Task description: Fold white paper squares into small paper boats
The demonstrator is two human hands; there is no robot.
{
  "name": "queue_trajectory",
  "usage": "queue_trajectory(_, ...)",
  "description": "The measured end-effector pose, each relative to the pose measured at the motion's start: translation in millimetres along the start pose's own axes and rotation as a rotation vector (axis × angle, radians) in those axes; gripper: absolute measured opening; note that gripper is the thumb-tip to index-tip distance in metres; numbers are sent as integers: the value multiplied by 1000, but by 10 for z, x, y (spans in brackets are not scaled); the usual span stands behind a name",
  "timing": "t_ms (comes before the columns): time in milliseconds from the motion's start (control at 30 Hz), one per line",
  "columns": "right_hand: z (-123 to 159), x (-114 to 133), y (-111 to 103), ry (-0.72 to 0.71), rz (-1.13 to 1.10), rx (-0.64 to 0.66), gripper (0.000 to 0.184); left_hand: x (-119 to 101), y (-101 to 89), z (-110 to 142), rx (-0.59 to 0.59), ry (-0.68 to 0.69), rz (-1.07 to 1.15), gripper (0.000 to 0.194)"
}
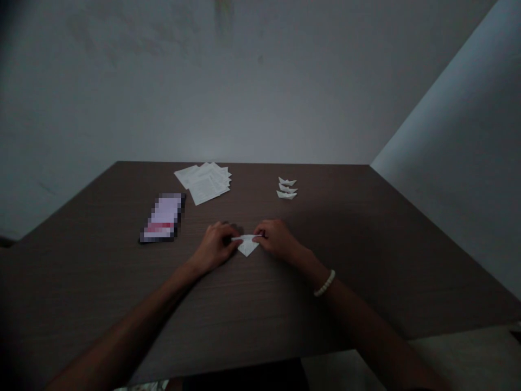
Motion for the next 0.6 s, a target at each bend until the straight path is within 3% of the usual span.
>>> queue_trajectory(600, 133, 36, 12, -288, 133, -121, 12, 66, -22, 3, 36, 171, 24, 12)
Point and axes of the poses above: each hand's wrist, its own z-axis away from the middle knuckle, its own y-axis out of the palm, x = y × z, the point moved 1 cm from there along -z, towards the middle knuckle, and after that the axes turned 15 degrees about z, right-handed, at the moved point
